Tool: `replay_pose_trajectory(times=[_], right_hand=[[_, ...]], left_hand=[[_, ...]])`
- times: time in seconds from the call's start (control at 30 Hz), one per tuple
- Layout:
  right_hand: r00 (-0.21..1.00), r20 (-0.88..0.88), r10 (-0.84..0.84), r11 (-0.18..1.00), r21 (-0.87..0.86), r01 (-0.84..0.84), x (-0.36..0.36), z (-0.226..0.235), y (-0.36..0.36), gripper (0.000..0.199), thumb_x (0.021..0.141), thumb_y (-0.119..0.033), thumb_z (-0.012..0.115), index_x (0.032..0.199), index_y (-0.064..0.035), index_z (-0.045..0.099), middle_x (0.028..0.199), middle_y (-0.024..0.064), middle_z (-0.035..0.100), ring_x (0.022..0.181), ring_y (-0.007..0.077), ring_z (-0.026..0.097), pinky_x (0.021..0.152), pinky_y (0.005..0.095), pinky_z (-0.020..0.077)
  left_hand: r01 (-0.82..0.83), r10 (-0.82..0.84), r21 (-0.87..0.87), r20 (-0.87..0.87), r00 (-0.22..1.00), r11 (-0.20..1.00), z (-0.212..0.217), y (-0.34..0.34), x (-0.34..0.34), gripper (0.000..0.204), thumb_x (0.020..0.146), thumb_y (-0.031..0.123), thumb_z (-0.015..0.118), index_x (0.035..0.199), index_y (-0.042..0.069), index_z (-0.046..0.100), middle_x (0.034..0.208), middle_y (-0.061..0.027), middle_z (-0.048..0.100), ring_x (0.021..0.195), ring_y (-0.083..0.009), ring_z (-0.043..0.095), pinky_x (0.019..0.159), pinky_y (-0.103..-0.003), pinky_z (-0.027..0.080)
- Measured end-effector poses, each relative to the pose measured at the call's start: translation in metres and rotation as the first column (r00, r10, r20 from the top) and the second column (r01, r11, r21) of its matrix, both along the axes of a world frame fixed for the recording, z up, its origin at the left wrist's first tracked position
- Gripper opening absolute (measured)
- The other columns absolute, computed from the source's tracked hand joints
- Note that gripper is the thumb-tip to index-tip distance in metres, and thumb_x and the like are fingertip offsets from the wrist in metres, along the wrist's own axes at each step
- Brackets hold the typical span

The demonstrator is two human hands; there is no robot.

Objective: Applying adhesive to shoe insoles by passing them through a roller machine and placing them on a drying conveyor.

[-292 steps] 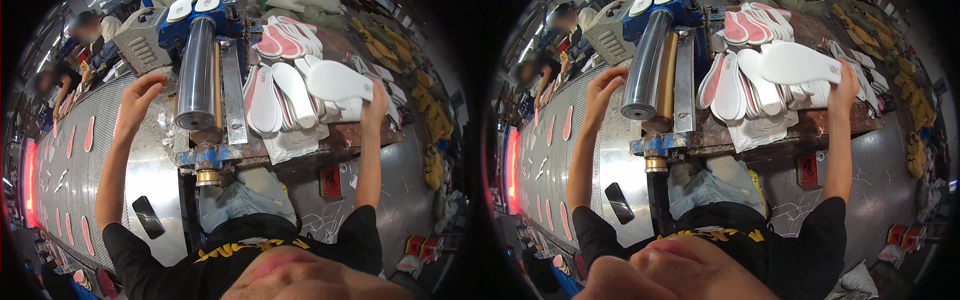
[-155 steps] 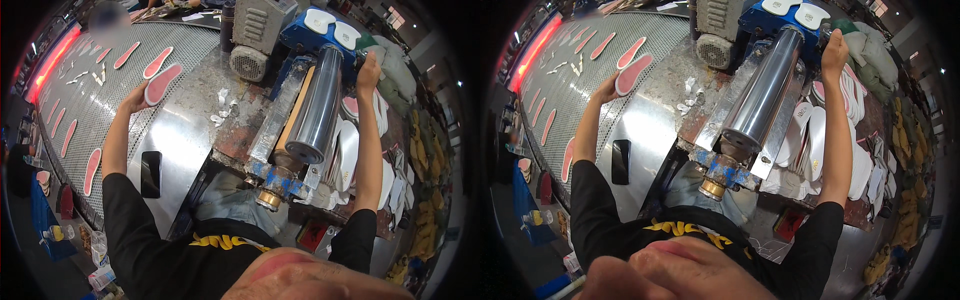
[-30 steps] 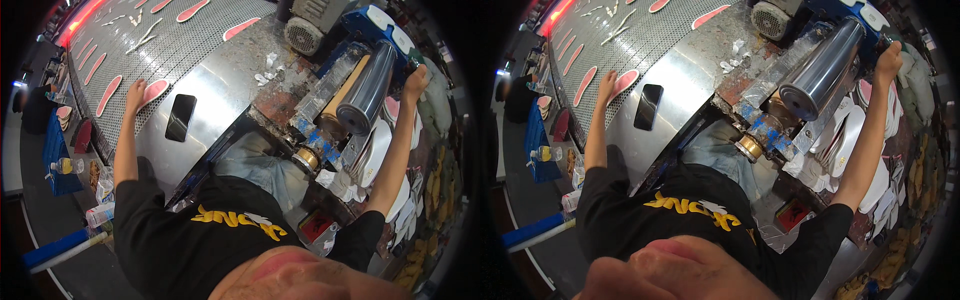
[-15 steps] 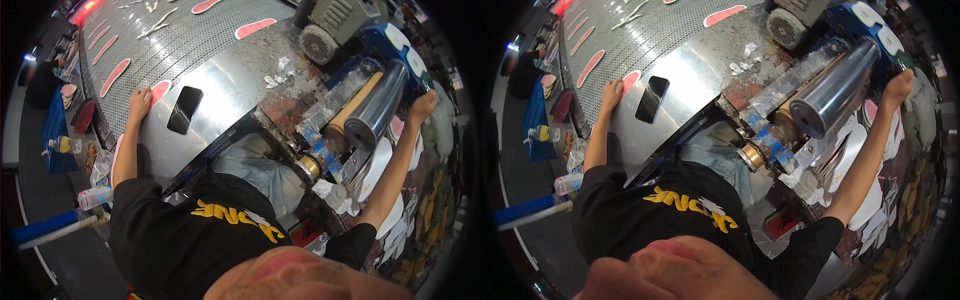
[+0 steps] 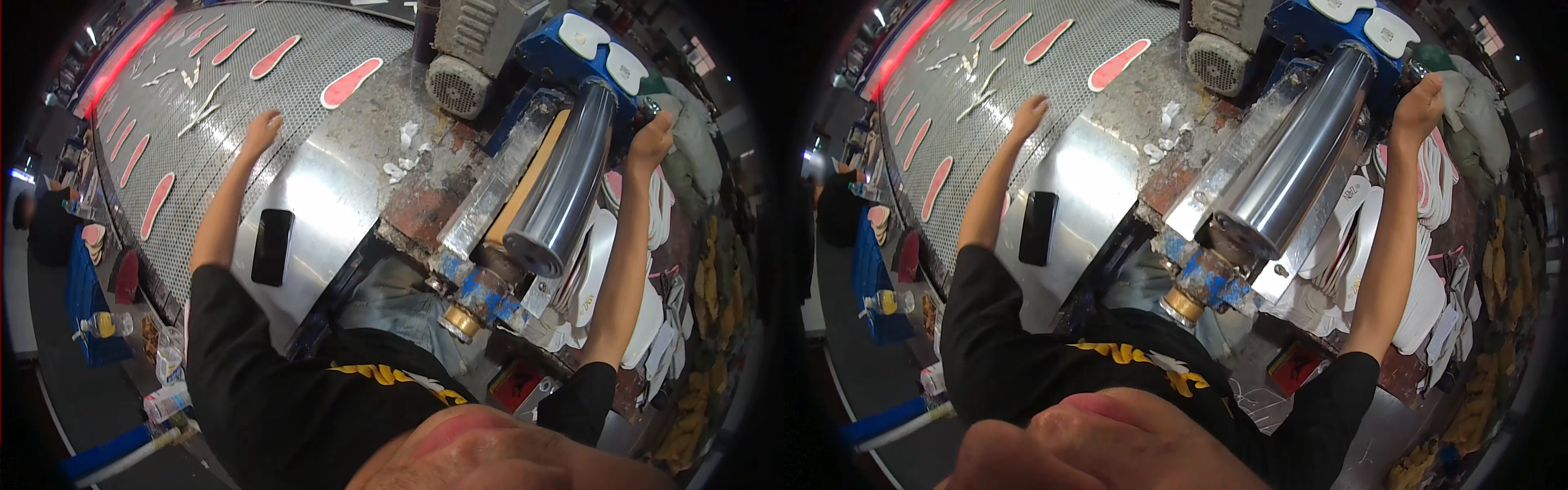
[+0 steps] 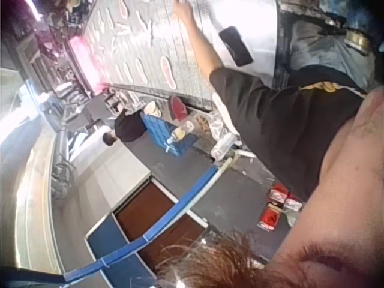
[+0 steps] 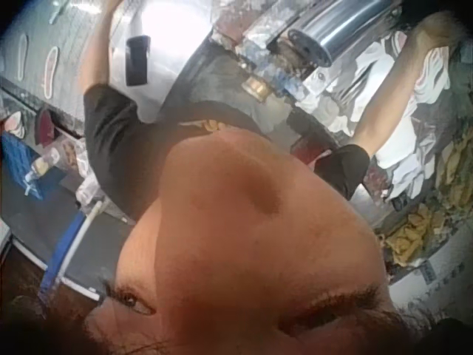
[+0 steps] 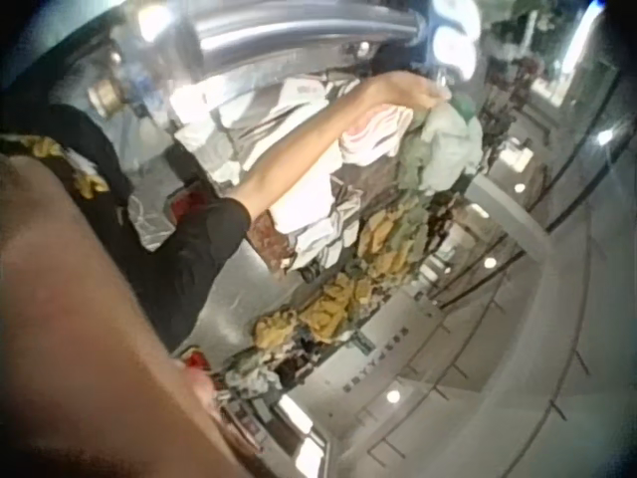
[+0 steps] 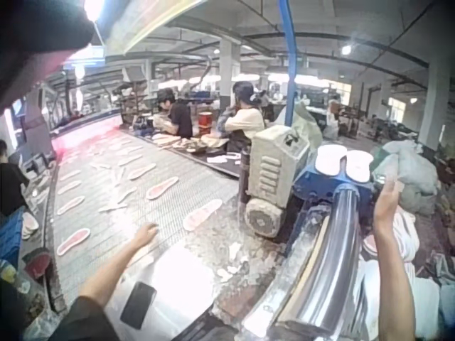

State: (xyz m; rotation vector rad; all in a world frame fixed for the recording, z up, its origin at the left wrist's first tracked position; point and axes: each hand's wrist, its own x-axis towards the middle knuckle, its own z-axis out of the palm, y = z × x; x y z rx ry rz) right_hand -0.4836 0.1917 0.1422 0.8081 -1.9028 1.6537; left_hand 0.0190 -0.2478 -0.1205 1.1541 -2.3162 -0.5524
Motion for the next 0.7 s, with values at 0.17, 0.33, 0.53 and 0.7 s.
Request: replay_pose_trajectory(times=[0.17,0.33,0.53,0.7], right_hand=[[0.993,0.051,0.110,0.993,-0.045,-0.108,-0.010,-0.008,-0.010,0.055,0.096,-0.043,0.032,0.075,0.0019,0.056,0.067,0.0047,0.056,0.063,0.0146,0.050,0.060,0.0300,0.0398],[0.999,0.033,-0.001,0.999,-0.046,0.002,-0.020,-0.009,0.008,0.056,0.096,-0.044,0.034,0.078,0.0036,0.058,0.069,0.0044,0.057,0.063,0.0136,0.050,0.059,0.0298,0.0399],[1.000,0.029,0.010,0.997,-0.083,-0.007,-0.015,-0.004,-0.004,0.055,0.095,-0.042,0.034,0.077,0.0054,0.056,0.069,0.0051,0.056,0.063,0.0153,0.049,0.058,0.0321,0.0398],[1.000,0.001,0.004,0.999,-0.054,-0.004,-0.016,-0.005,0.002,0.056,0.095,-0.041,0.034,0.075,0.0061,0.055,0.068,0.0059,0.055,0.063,0.0159,0.049,0.059,0.0327,0.0401]], left_hand=[[0.080,-0.082,0.037,0.075,0.994,0.996,-0.024,-0.073,-0.117,0.042,0.085,0.028,0.054,0.124,0.012,0.055,0.121,-0.0190,0.056,0.112,-0.0352,0.053,0.096,-0.042,0.041],[0.112,-0.109,-0.004,0.219,0.970,0.994,-0.036,-0.040,-0.199,0.035,0.082,0.019,0.053,0.116,0.015,0.061,0.113,-0.0178,0.060,0.105,-0.0357,0.057,0.090,-0.042,0.046],[0.239,-0.228,-0.075,0.128,0.965,0.968,-0.019,-0.032,-0.181,0.026,0.081,0.012,0.056,0.105,0.009,0.065,0.105,-0.0176,0.064,0.098,-0.0347,0.060,0.086,-0.041,0.046],[0.254,-0.261,0.057,0.219,0.940,0.965,-0.009,-0.032,-0.193,0.037,0.076,0.007,0.058,0.112,0.009,0.062,0.110,-0.0168,0.063,0.103,-0.0333,0.059,0.088,-0.039,0.046]])
